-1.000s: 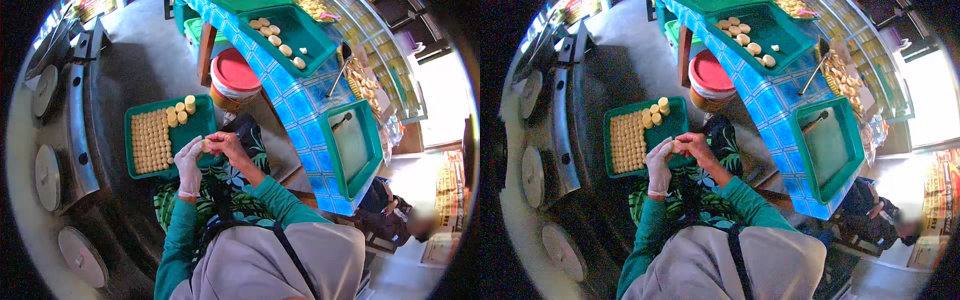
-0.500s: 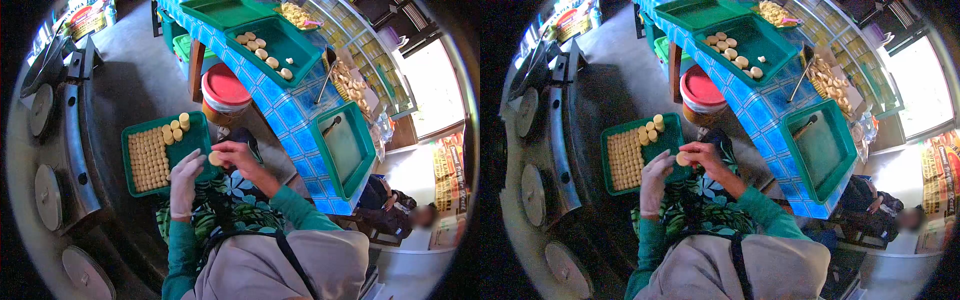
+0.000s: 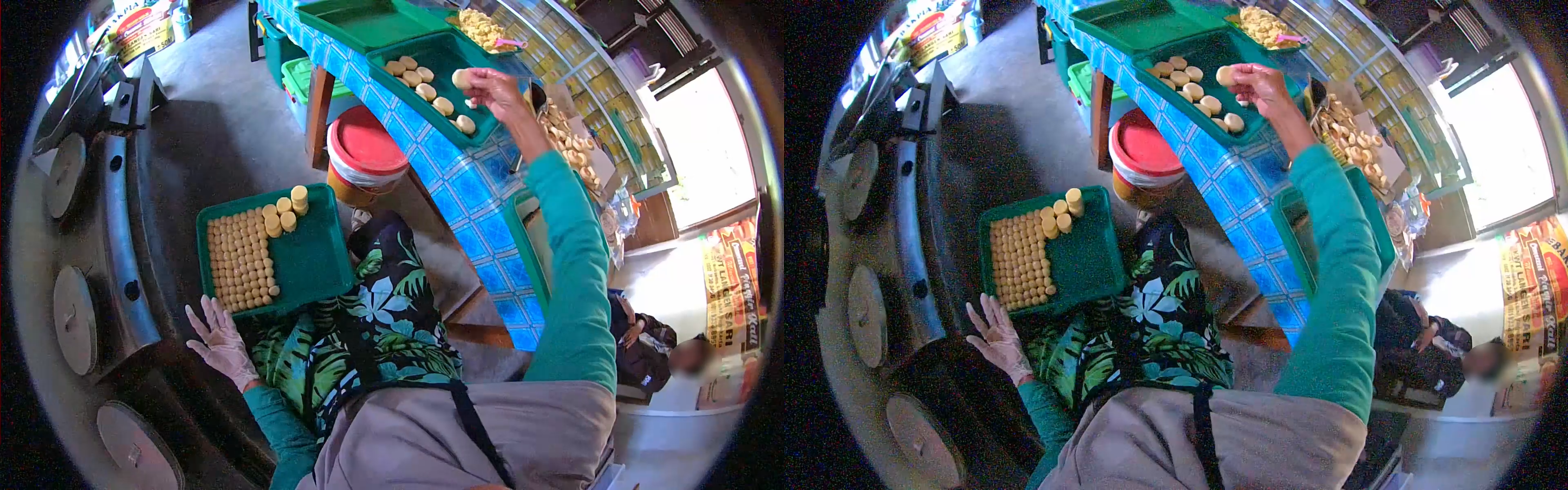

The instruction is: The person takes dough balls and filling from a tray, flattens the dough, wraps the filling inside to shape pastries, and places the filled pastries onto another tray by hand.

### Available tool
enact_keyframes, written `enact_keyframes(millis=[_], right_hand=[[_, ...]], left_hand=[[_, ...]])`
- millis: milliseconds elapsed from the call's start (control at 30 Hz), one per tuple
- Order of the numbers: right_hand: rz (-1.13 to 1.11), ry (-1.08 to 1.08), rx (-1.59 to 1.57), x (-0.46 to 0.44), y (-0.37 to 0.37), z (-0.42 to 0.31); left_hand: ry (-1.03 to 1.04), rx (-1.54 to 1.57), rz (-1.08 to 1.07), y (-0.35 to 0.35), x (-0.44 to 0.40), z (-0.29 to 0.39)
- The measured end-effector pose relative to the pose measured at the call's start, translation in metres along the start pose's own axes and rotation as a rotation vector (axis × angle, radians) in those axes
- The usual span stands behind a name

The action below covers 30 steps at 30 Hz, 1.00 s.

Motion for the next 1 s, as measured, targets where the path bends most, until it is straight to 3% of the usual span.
enact_keyframes(millis=[100,500,600,667,700,733,800,867,933,967,1000], right_hand=[[0.149,0.164,0.115,-0.048,-0.006,0.020],[0.128,0.045,0.437,-0.063,0.000,0.024],[0.172,-0.032,0.557,-0.073,-0.038,0.023],[0.333,-0.390,1.358,-0.068,-0.046,0.005],[0.253,-0.246,1.322,-0.060,-0.046,0.005],[0.253,-0.247,1.321,-0.049,-0.042,0.004],[0.033,0.061,1.150,-0.035,-0.036,0.014],[-0.016,0.036,1.151,-0.029,-0.027,0.025],[0.101,-0.539,1.340,-0.036,-0.040,0.046],[0.035,-0.500,1.053,-0.054,-0.060,0.063],[0.064,-0.525,1.247,-0.050,-0.059,0.056]], left_hand=[[0.020,-0.022,0.024,0.000,-0.001,0.002],[-0.014,-0.076,0.052,0.001,-0.007,-0.001],[-0.042,-0.059,0.042,0.002,-0.010,-0.002],[-0.047,-0.052,0.032,0.001,-0.010,-0.002],[-0.053,-0.058,0.032,-0.001,-0.011,-0.003],[-0.059,-0.066,0.031,-0.002,-0.011,-0.002],[-0.054,-0.084,0.036,-0.004,-0.012,-0.002],[-0.050,-0.109,0.045,-0.007,-0.012,-0.001],[-0.057,-0.125,0.041,-0.009,-0.013,-0.001],[-0.084,-0.053,0.020,-0.012,-0.013,0.000],[-0.066,-0.063,0.036,-0.011,-0.014,-0.002]])
Point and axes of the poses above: each hand's wrist, its own x-axis away from the middle knuckle, its own y-axis out of the palm, z = x × y, the point moved 2 cm from there along -x, towards the middle knuckle, and after that the axes turned 11 degrees about y, right-handed, at the moved point
